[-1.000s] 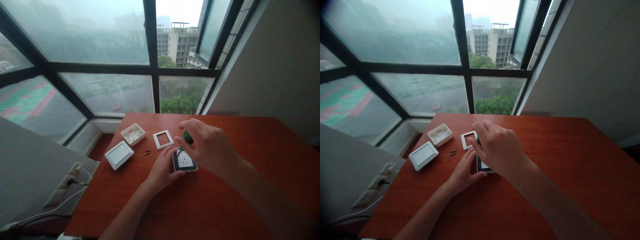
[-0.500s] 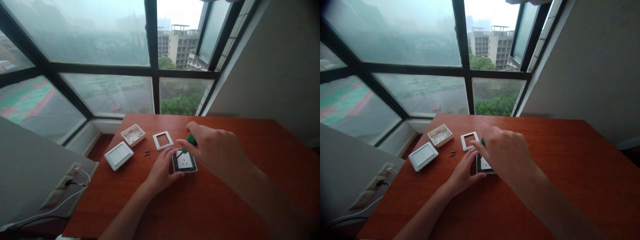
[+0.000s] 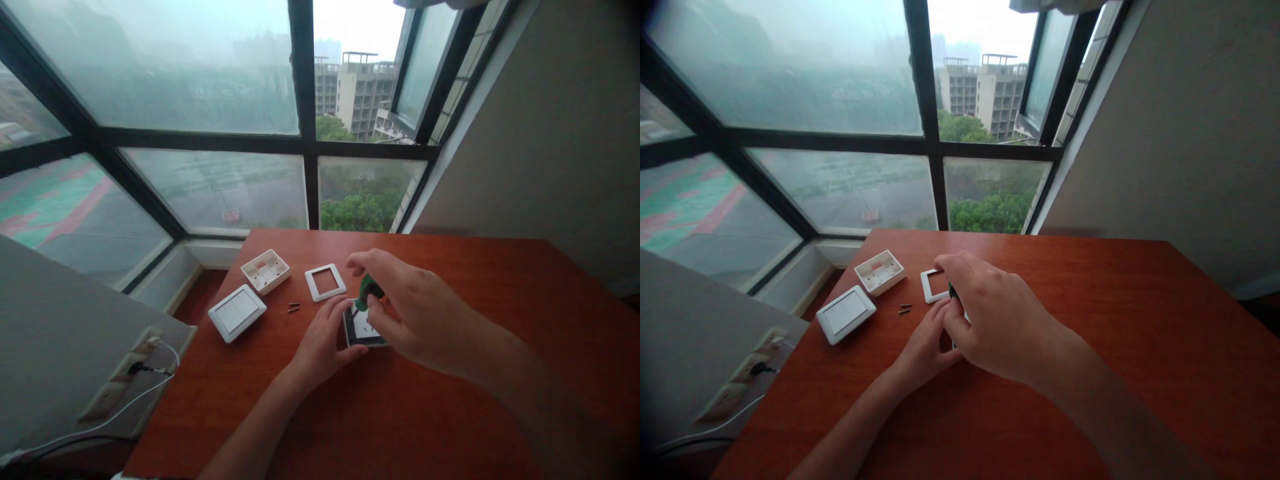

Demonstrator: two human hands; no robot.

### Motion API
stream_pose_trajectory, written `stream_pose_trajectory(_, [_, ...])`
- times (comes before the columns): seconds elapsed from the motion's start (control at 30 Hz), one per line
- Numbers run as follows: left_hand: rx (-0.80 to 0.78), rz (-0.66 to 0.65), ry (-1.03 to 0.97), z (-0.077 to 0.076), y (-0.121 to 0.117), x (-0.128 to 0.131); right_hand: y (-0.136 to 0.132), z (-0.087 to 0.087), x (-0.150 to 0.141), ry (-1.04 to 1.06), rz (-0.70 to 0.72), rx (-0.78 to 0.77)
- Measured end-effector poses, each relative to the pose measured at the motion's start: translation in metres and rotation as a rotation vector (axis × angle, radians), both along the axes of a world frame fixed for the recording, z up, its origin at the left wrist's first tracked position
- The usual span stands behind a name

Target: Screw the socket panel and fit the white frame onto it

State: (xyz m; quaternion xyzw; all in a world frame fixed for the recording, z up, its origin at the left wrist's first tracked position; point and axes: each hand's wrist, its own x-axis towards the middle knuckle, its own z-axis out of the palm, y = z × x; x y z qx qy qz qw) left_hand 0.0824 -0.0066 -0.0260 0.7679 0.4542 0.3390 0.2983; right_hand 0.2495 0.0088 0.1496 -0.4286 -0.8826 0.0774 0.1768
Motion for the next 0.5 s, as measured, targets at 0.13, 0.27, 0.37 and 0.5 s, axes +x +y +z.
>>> stream_pose_trajectory(0.13, [-0.003, 0.008, -0.007, 0.0009, 0.0002, -0.0003, -0.0021, 0.0014, -0.0049, -0.117, -0.118, 0.089])
stream_pose_trajectory(0.27, [-0.007, 0.003, 0.006, 0.0008, 0.0002, -0.0012, 0.0014, -0.0012, -0.0079, -0.247, -0.382, 0.192])
stream_pose_trajectory(0.37, [-0.015, -0.006, 0.004, 0.0009, 0.0001, -0.0013, 0.0007, -0.0019, -0.007, -0.101, -0.242, 0.14])
stream_pose_trajectory(0.5, [-0.013, 0.003, 0.007, 0.0005, 0.0001, -0.0015, -0.0018, -0.0035, -0.0093, -0.097, -0.217, 0.132])
